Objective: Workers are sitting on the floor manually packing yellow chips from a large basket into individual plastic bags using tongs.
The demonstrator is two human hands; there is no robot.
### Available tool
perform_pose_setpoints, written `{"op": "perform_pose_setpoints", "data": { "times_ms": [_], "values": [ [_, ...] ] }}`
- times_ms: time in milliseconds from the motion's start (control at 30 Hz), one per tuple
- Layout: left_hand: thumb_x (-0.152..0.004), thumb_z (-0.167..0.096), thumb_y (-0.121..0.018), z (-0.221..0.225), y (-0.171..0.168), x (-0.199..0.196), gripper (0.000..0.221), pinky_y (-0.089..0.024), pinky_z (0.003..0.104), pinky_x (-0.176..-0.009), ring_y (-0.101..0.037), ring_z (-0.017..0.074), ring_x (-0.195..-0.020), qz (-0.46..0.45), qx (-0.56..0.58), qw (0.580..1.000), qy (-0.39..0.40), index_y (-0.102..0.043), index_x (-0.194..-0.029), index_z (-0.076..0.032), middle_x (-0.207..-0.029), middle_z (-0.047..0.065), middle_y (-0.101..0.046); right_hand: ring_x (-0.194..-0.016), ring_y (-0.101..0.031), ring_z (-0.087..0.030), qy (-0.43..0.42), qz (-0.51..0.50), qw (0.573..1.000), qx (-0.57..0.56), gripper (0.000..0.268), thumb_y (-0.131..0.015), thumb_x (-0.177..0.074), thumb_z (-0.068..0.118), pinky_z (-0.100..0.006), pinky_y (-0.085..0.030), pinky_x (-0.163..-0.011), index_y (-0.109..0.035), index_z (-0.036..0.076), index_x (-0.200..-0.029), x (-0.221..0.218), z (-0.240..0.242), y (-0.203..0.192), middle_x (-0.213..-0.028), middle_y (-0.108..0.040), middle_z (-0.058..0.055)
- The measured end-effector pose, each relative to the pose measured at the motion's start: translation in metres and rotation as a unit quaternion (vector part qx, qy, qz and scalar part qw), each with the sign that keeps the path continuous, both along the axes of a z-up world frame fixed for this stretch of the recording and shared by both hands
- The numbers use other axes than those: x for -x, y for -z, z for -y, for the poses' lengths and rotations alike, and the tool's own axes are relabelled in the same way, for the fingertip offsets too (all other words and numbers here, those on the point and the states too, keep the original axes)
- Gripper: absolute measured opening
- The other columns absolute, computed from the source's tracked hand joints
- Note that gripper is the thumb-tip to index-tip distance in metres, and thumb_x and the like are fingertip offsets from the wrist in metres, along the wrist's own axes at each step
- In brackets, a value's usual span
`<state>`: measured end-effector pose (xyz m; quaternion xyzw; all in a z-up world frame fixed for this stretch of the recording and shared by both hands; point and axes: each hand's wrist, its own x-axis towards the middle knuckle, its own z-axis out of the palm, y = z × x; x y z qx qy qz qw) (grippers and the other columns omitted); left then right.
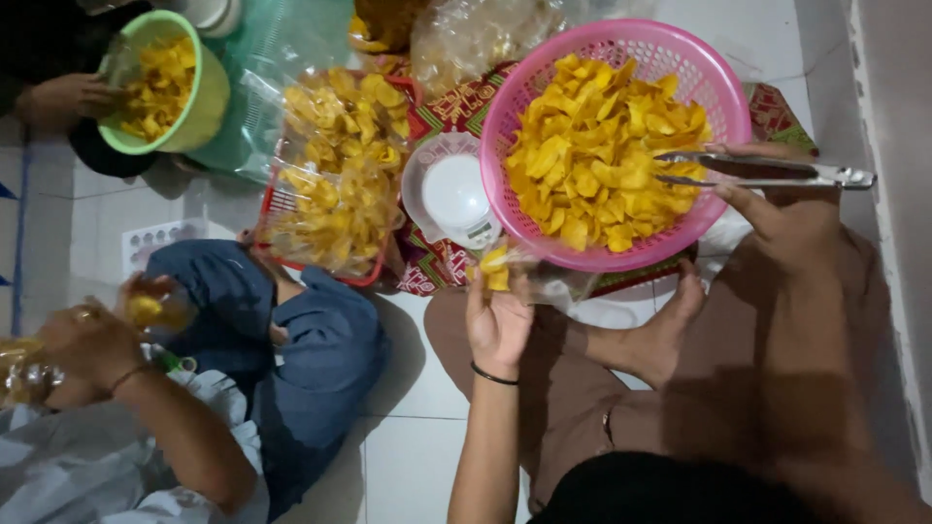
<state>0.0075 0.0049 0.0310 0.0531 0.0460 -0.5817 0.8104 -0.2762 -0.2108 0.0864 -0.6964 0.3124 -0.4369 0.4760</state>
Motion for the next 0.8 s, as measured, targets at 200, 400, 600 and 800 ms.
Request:
{"op": "perform_pose_setpoints", "data": {
  "times_ms": [200, 400, 600, 800],
  "values": [
    [-0.115, -0.021, -0.053, -0.001, -0.003, -0.001, 0.052, -0.063, 0.033, -0.102, -0.066, 0.0231, -0.131, 0.028, -0.009, 1.000, 0.005, -0.043, -0.161, 0.001, -0.148, 0.017, -0.062, -0.104, -0.066, -0.027, 0.044, -0.022, 0.995, 0.085, 0.031, -0.078, -0.105, -0.020, -0.036, -0.055, -0.098, -0.064, -0.015, -0.132, 0.012, 0.004, 0.010, -0.123, -0.070, -0.024],
    [-0.112, -0.017, -0.056, -0.007, 0.030, -0.008, 0.039, -0.062, 0.036, -0.106, -0.069, 0.0263, -0.128, -0.010, -0.042, 0.999, 0.000, -0.056, -0.148, 0.000, -0.141, 0.016, -0.068, -0.109, -0.072, -0.022, -0.049, -0.082, 0.995, 0.016, 0.039, -0.079, -0.095, -0.007, -0.035, -0.059, -0.103, -0.065, -0.004, -0.131, -0.001, 0.001, -0.014, -0.131, -0.073, -0.016],
    [-0.110, -0.012, -0.058, -0.001, 0.010, -0.003, 0.054, -0.065, 0.036, -0.103, -0.069, 0.0302, -0.125, -0.030, -0.029, 0.999, -0.015, -0.041, -0.158, 0.004, -0.148, 0.022, -0.059, -0.100, -0.073, -0.023, -0.060, -0.165, 0.984, 0.009, 0.046, -0.082, -0.089, -0.001, -0.034, -0.061, -0.087, -0.069, 0.002, -0.134, -0.008, 0.004, -0.010, -0.122, -0.075, -0.014],
    [-0.112, -0.016, -0.058, -0.002, 0.024, -0.004, 0.042, -0.065, 0.037, -0.101, -0.073, 0.0270, -0.119, -0.014, -0.049, 0.999, -0.012, -0.053, -0.149, 0.003, -0.137, 0.019, -0.069, -0.088, -0.074, -0.022, -0.064, -0.149, 0.986, 0.023, 0.032, -0.078, -0.091, -0.002, -0.032, -0.060, -0.080, -0.075, -0.004, -0.122, -0.016, -0.003, -0.014, -0.108, -0.079, -0.016]
  ]
}}
